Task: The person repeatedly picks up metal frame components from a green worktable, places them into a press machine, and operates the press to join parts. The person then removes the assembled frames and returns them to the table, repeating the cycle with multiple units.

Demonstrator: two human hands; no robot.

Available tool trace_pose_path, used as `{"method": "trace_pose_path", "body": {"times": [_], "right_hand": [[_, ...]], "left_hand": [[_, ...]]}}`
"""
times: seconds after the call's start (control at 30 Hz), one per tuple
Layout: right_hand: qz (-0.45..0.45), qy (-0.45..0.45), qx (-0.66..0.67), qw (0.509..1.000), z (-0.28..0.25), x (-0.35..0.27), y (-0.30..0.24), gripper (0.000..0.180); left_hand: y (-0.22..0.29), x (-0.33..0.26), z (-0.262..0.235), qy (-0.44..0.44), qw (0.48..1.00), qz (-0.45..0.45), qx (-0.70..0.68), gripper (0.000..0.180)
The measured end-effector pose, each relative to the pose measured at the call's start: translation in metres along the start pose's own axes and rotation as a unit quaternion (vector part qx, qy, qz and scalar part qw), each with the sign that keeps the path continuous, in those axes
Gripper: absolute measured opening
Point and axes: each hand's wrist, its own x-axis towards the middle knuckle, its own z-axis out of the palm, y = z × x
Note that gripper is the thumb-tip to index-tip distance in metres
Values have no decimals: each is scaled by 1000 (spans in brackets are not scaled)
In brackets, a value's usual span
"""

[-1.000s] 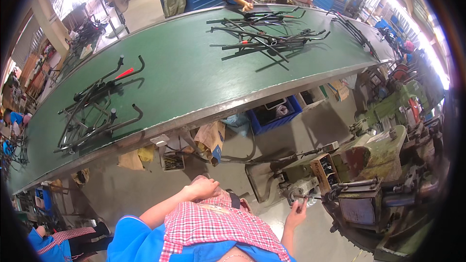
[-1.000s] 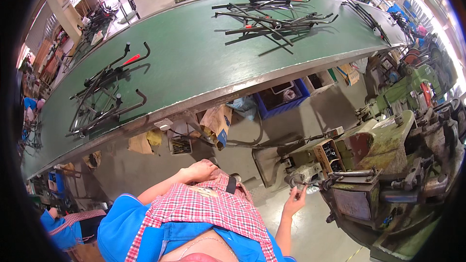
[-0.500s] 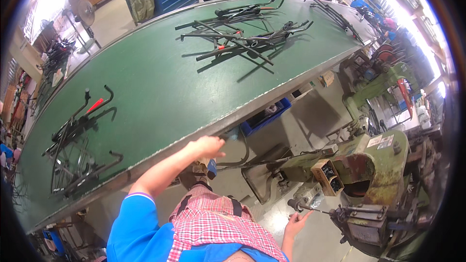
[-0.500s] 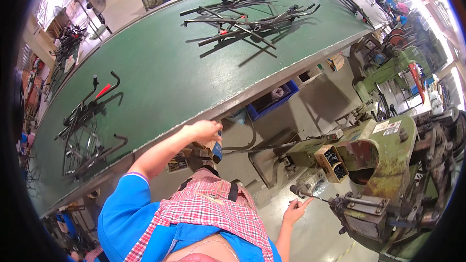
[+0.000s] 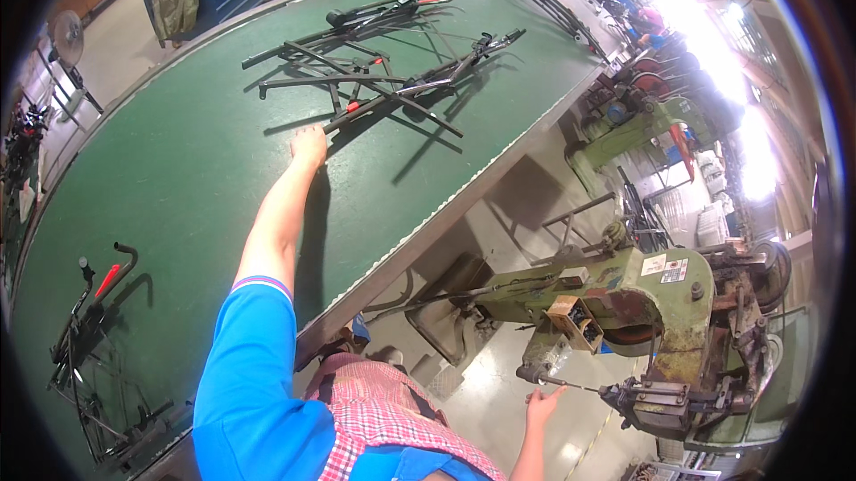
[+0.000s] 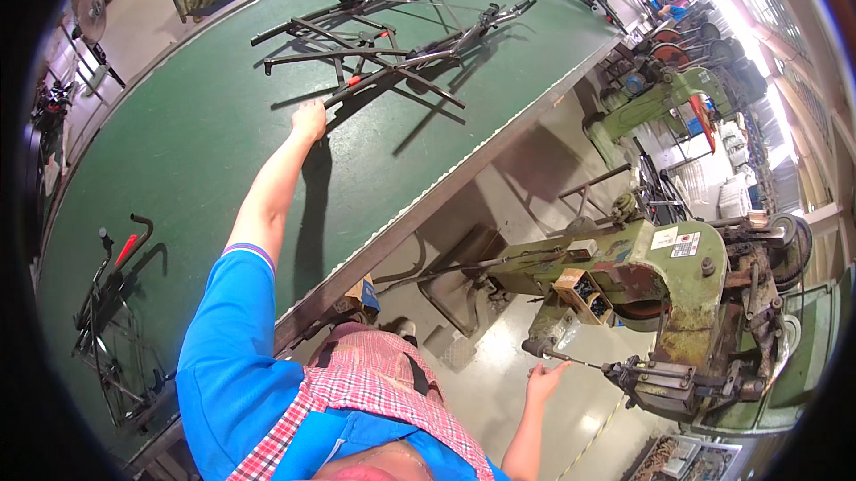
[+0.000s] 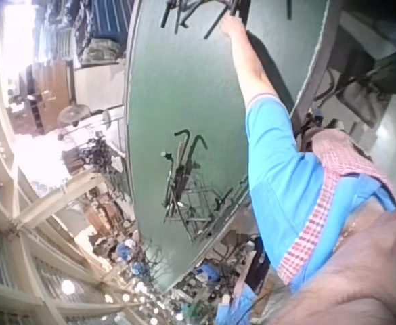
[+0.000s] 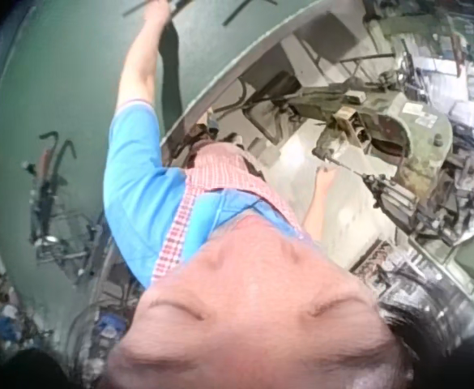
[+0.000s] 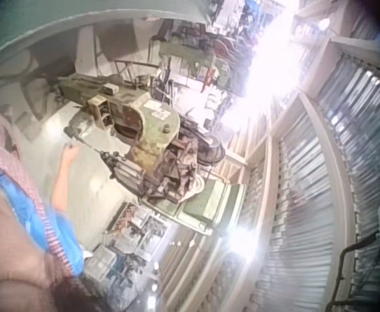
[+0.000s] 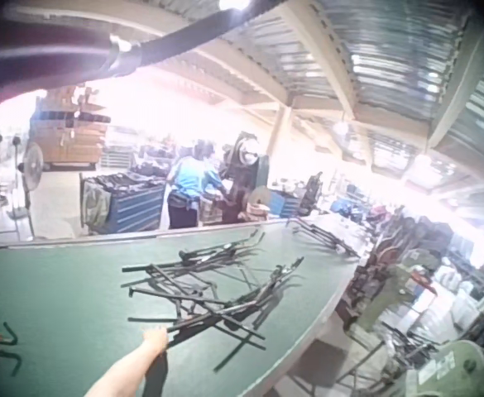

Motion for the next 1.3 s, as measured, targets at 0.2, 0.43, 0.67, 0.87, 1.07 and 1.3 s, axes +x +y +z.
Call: {"method": "trace_pose_path", "body": {"times": [0.2, 0.43, 0.67, 0.87, 1.07, 1.3], "right_hand": [[84, -63, 70, 992, 20, 4, -6, 69], [-290, -221, -48, 930, 109, -38, -167, 54], [-690, -192, 48, 696, 160, -56, -436, 71], [-813, -267, -145, 496, 242, -59, -507, 70], [-831, -328, -141, 427, 243, -66, -544, 25], [-815, -394, -81, 416, 231, -62, -618, 26]], "left_hand": [[33, -83, 7, -9, 992, 93, -80, 27], [-63, -258, -42, -173, 981, 81, -32, 28], [-211, -392, -59, -12, 972, -210, 106, 30], [-77, -399, 16, 235, 911, -245, -235, 33], [37, -349, 81, 54, 384, -314, -867, 30], [-58, -481, -23, 118, 523, -478, -696, 29]]}}
